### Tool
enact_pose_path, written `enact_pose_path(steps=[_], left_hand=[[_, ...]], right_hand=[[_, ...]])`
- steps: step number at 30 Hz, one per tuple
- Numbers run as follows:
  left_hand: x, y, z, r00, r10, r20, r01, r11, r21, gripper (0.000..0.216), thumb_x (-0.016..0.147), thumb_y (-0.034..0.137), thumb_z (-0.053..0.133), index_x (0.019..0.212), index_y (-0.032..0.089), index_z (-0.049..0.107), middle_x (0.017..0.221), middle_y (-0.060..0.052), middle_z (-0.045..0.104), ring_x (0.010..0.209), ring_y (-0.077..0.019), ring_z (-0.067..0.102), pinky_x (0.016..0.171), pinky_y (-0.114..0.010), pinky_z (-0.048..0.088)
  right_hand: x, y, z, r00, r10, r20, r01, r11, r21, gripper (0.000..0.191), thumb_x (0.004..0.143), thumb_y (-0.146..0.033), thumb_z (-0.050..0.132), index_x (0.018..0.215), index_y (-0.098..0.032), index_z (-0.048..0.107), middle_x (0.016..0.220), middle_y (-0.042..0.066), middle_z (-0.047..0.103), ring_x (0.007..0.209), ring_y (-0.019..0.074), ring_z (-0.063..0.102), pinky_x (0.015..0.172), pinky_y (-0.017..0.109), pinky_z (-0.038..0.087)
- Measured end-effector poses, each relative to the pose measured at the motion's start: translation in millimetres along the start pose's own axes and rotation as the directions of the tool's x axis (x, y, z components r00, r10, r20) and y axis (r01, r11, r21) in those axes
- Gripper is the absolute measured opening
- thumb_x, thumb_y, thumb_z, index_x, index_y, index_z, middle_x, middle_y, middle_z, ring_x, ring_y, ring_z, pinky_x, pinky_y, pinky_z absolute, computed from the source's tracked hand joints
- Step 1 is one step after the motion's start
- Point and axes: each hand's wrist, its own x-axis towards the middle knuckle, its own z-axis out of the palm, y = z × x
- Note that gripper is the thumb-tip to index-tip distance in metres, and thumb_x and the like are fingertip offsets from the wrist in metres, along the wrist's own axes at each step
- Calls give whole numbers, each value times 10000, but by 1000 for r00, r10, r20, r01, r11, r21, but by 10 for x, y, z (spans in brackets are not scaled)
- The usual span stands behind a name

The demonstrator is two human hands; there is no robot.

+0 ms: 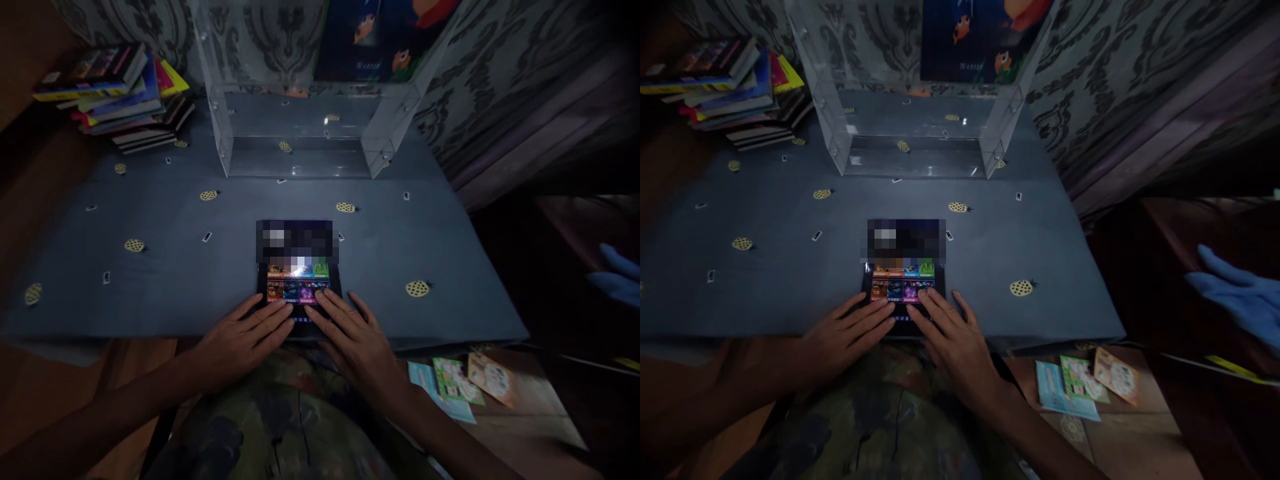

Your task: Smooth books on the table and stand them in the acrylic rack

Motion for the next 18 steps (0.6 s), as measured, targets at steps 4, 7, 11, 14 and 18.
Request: enact_pose_path(steps=[4, 7, 11, 14, 18], left_hand=[[4, 16, -14, 998, 22, -51, -21, 1000, 15, 386, 1026, 93, 344, 1338, 107, 571, 1417, -111, 621, 1381, -234, 526, 1248, -476, 283], [-15, 30, -29, 998, 31, -59, -30, 1000, 8, 383, 1039, 105, 333, 1335, 115, 576, 1396, -105, 639, 1376, -217, 533, 1237, -470, 314], [-44, 51, -32, 999, 32, -39, -33, 999, -18, 380, 1043, 119, 346, 1353, 114, 566, 1393, -117, 640, 1380, -213, 529, 1221, -470, 350], [-58, 69, -23, 998, 23, -50, -25, 999, -39, 370, 1040, 115, 351, 1329, 120, 583, 1386, -113, 645, 1380, -220, 530, 1216, -476, 359], [-43, 78, -70, 999, 9, -53, -14, 995, -99, 353, 1019, 100, 418, 1334, 105, 576, 1380, -149, 642, 1386, -237, 523, 1203, -497, 370]], right_hand=[[-29, -25, -12, 1000, -5, -21, 5, 1000, -3, 578, 983, -126, 472, 1541, -260, 405, 1484, 98, 566, 1400, 248, 499, 1138, 528, 413], [-65, -36, -27, 1000, -15, -20, 15, 1000, 17, 551, 975, -107, 442, 1507, -249, 461, 1446, 99, 603, 1367, 247, 532, 1119, 531, 426], [-96, -12, -44, 999, -27, -24, 28, 997, 75, 518, 981, -149, 474, 1486, -263, 488, 1402, 88, 641, 1319, 257, 571, 1101, 546, 438], [-95, 33, -56, 999, -39, -36, 43, 992, 119, 446, 1009, -223, 492, 1451, -270, 527, 1359, 80, 674, 1270, 263, 606, 1078, 543, 454], [-62, 100, -102, 997, -59, -57, 70, 975, 209, 431, 1017, -266, 513, 1448, -263, 532, 1321, 85, 698, 1238, 263, 621, 1034, 522, 490]])
